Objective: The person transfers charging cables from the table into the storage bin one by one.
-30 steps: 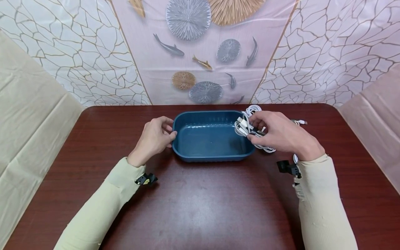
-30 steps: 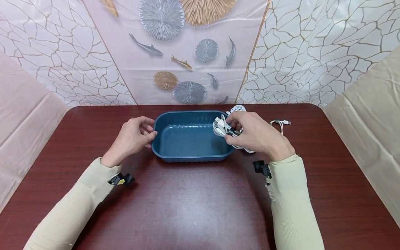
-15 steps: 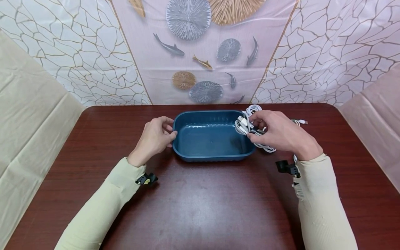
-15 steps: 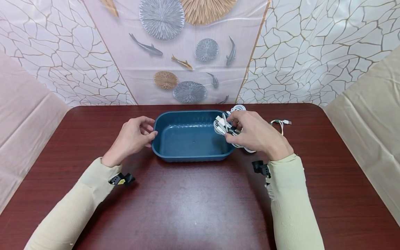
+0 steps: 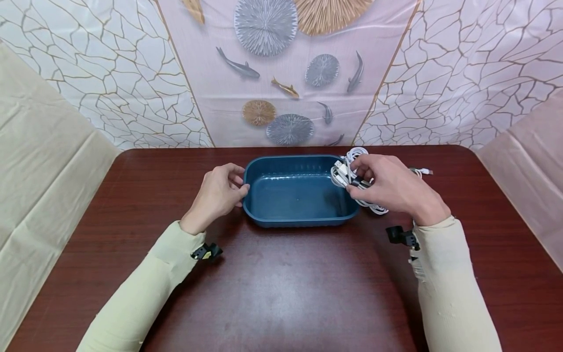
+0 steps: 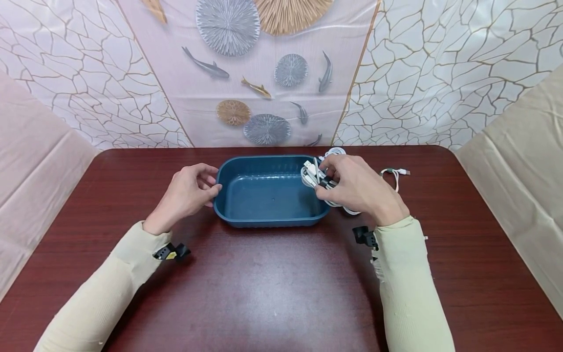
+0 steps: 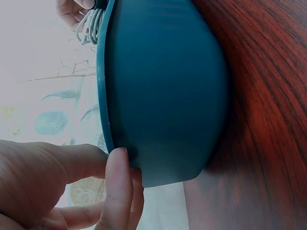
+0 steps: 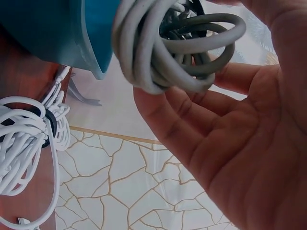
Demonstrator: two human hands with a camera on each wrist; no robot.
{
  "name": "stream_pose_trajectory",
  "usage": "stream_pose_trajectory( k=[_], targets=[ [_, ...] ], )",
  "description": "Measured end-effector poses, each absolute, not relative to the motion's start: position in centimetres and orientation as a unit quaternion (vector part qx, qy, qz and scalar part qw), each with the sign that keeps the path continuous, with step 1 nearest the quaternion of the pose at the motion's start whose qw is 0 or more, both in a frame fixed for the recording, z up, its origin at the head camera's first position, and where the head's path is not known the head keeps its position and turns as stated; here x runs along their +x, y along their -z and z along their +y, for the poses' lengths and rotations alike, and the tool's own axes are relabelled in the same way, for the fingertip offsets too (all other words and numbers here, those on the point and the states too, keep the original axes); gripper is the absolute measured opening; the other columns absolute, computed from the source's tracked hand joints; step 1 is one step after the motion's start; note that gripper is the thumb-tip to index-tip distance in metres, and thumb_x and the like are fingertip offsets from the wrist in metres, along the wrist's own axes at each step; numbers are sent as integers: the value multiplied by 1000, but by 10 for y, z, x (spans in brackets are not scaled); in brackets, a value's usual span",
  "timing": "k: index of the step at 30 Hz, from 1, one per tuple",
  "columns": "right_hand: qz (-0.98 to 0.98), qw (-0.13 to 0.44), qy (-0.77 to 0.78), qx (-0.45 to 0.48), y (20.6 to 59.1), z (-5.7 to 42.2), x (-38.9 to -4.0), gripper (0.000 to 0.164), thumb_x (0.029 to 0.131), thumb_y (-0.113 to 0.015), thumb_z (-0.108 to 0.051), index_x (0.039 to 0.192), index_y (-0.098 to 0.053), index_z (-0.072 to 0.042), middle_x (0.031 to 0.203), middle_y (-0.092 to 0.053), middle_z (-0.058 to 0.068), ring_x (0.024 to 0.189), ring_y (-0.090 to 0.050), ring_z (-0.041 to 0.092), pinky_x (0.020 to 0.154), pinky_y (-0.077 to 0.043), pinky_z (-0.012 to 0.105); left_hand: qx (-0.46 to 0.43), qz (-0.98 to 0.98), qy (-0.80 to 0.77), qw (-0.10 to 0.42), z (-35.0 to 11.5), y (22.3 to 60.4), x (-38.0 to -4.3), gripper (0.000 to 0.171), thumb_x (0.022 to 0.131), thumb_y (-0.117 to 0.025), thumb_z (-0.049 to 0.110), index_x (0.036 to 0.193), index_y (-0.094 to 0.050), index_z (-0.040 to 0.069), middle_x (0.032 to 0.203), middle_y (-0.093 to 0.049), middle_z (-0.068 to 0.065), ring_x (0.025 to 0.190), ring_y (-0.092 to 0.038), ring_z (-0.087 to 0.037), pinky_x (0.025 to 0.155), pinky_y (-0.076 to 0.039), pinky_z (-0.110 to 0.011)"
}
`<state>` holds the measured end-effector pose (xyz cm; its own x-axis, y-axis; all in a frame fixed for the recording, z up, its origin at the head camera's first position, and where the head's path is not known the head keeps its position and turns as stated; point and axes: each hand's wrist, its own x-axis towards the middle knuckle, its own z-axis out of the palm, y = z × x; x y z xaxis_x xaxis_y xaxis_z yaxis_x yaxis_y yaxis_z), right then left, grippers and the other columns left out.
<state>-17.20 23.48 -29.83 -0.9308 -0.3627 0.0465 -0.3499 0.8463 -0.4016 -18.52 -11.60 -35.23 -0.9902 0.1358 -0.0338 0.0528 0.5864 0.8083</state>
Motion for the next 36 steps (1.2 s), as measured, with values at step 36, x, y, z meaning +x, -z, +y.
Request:
stream_pose_trajectory(
  k=[36],
  targets=[
    [967, 10, 206, -147, 299, 227, -173, 37, 87, -74, -27, 118, -67, -9, 101, -72, 13, 94, -65, 25, 81, -55, 41, 58, 893, -445, 40, -116, 353, -186, 39, 93, -69, 8, 130, -62, -2, 102, -68, -18, 67, -71, -14, 56, -64, -29]
  ],
)
